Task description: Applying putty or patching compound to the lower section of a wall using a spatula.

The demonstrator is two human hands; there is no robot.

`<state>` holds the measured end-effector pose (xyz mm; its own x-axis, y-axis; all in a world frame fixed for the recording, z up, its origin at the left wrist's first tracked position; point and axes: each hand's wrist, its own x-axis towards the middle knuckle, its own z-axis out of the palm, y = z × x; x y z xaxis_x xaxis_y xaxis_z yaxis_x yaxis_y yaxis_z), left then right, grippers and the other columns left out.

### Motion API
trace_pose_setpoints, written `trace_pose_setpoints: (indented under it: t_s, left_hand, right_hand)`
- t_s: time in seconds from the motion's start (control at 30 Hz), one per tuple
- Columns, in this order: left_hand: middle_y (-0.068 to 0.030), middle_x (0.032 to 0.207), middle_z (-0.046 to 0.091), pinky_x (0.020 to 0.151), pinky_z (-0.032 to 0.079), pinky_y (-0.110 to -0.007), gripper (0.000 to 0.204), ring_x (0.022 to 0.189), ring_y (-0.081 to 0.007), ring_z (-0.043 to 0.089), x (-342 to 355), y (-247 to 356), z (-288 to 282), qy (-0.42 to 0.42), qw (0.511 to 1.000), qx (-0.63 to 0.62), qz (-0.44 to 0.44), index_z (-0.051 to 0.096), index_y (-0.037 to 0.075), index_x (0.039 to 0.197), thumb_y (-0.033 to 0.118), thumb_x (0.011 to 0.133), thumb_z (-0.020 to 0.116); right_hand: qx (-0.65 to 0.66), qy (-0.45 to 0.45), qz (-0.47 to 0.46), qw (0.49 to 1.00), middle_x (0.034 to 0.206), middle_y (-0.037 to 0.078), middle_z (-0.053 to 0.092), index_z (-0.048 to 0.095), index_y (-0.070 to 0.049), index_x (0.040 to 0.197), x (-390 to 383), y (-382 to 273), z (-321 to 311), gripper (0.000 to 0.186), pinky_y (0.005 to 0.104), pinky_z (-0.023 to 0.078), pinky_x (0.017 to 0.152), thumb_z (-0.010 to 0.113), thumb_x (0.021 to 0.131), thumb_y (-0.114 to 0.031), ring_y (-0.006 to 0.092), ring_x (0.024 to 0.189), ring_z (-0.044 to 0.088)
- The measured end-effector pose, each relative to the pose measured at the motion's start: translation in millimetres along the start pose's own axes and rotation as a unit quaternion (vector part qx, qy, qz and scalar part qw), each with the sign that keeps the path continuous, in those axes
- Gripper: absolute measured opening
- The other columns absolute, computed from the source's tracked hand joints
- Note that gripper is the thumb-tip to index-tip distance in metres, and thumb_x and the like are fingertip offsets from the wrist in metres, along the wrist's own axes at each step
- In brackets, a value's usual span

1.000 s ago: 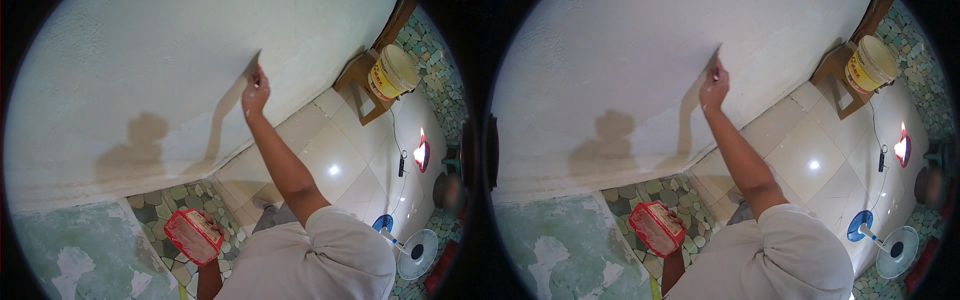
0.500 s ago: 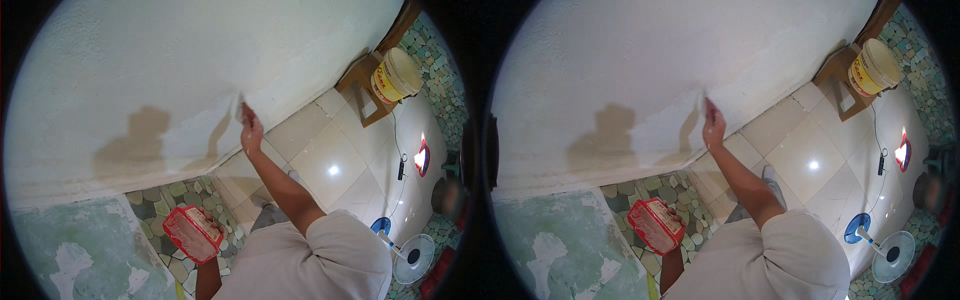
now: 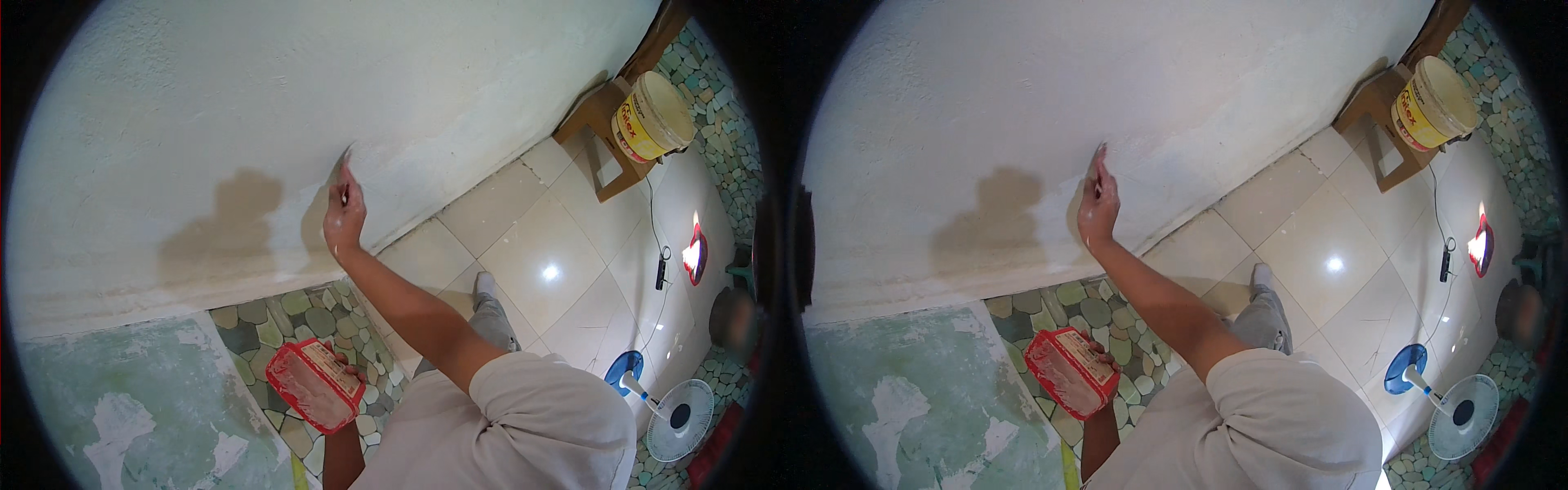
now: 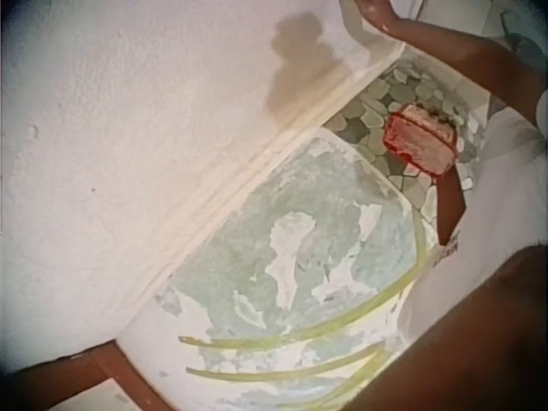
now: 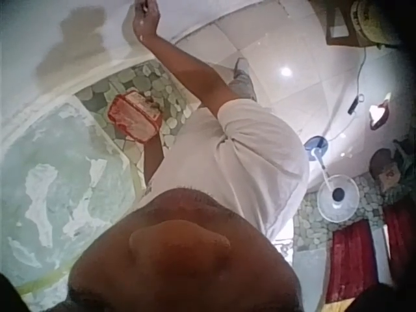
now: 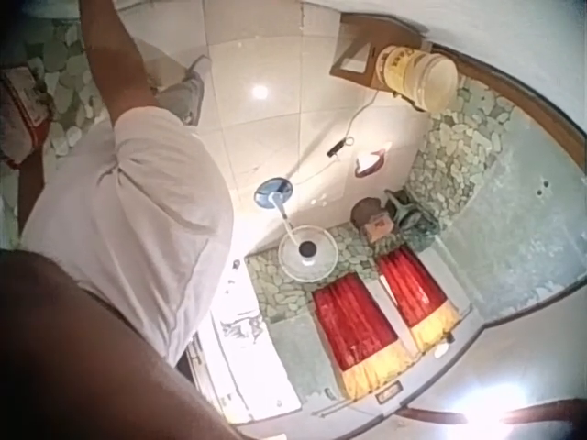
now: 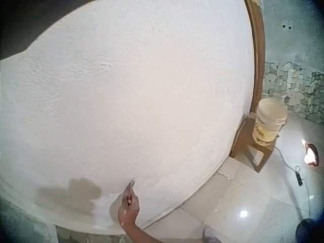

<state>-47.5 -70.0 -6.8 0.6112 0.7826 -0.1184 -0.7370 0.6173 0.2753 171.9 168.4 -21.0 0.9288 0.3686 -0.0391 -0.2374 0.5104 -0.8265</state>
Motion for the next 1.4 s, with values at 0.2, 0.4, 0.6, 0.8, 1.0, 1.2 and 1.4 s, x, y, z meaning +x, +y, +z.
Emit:
trace_pose_setpoints:
  t_s: [0.2, 0.4, 0.6, 0.8, 1.0, 1.2, 1.4]
  left_hand:
    - [-0.0142, 0.143, 0.048, 0.109, 0.034, -0.060, 0.089, 0.125, -0.0351, 0.051, 2, 7, 0, -0.002, 0.999, -0.037, -0.016, 0.026, 0.010, 0.155, 0.058, 0.088, 0.061]
    - [-0.0155, 0.143, 0.048, 0.109, 0.033, -0.060, 0.090, 0.125, -0.0352, 0.051, -5, 10, -8, -0.002, 0.999, -0.022, -0.023, 0.027, 0.009, 0.154, 0.060, 0.087, 0.061]
    - [-0.0167, 0.142, 0.048, 0.108, 0.033, -0.062, 0.093, 0.124, -0.0352, 0.052, -14, 14, -2, -0.007, 0.999, -0.038, -0.007, 0.027, 0.008, 0.154, 0.063, 0.086, 0.061]
    - [-0.0151, 0.142, 0.048, 0.108, 0.034, -0.060, 0.090, 0.124, -0.0347, 0.052, -22, 31, -8, -0.027, 0.999, -0.022, -0.006, 0.028, 0.009, 0.154, 0.062, 0.088, 0.059]
    - [-0.0162, 0.144, 0.047, 0.110, 0.034, -0.056, 0.089, 0.127, -0.0341, 0.051, -17, 41, -8, -0.051, 0.998, -0.044, 0.008, 0.028, 0.009, 0.154, 0.061, 0.088, 0.058]
    - [-0.0217, 0.144, 0.048, 0.112, 0.032, -0.057, 0.086, 0.126, -0.0371, 0.052, -11, 54, -12, -0.076, 0.996, -0.022, 0.037, 0.031, 0.007, 0.152, 0.063, 0.090, 0.052]
    - [-0.0156, 0.146, 0.048, 0.113, 0.032, -0.057, 0.084, 0.129, -0.0356, 0.050, 14, 64, -34, -0.063, 0.994, -0.083, 0.026, 0.033, 0.008, 0.152, 0.067, 0.092, 0.042]
  right_hand:
    - [0.054, -0.099, 0.045, 0.993, 0.123, 0.010, 0.064, 0.055, 0.004, 0.133, 2, 13, -55, 0.035, 0.0284, 0.046, 0.094, 0.051, 0.099, -0.002, 0.0145, 0.107, 0.059]
    - [-0.011, 0.103, -0.032, 0.994, 0.122, 0.011, 0.066, 0.055, 0.004, 0.133, 89, 51, -57, 0.037, 0.0289, 0.045, 0.097, 0.049, 0.097, 0.001, 0.0180, 0.110, 0.061]
    - [-0.003, 0.105, 0.041, 0.994, 0.130, 0.009, 0.061, 0.049, 0.000, 0.143, 45, 14, 29, 0.054, 0.0265, 0.043, 0.097, 0.051, 0.090, 0.011, 0.0165, 0.108, 0.058]
    - [-0.022, -0.060, 0.072, 0.995, 0.130, 0.005, 0.061, 0.049, 0.000, 0.142, -14, -24, 31, 0.045, 0.0257, 0.042, 0.099, 0.050, 0.097, 0.003, 0.0128, 0.112, 0.056]
    - [0.181, -0.160, 0.149, 0.959, 0.116, 0.003, 0.064, 0.057, -0.004, 0.129, -33, -41, -35, 0.030, 0.0305, 0.051, 0.092, 0.058, 0.099, -0.010, 0.0109, 0.102, 0.060]
    - [0.275, -0.287, 0.342, 0.851, 0.122, 0.006, 0.064, 0.056, -0.007, 0.129, -38, -128, -72, 0.033, 0.0368, 0.054, 0.095, 0.058, 0.096, -0.006, 0.0187, 0.109, 0.063]
    - [0.224, -0.372, 0.388, 0.813, 0.125, 0.008, 0.063, 0.055, -0.005, 0.130, -61, -183, -71, 0.035, 0.0386, 0.052, 0.098, 0.058, 0.095, -0.005, 0.0200, 0.111, 0.063]
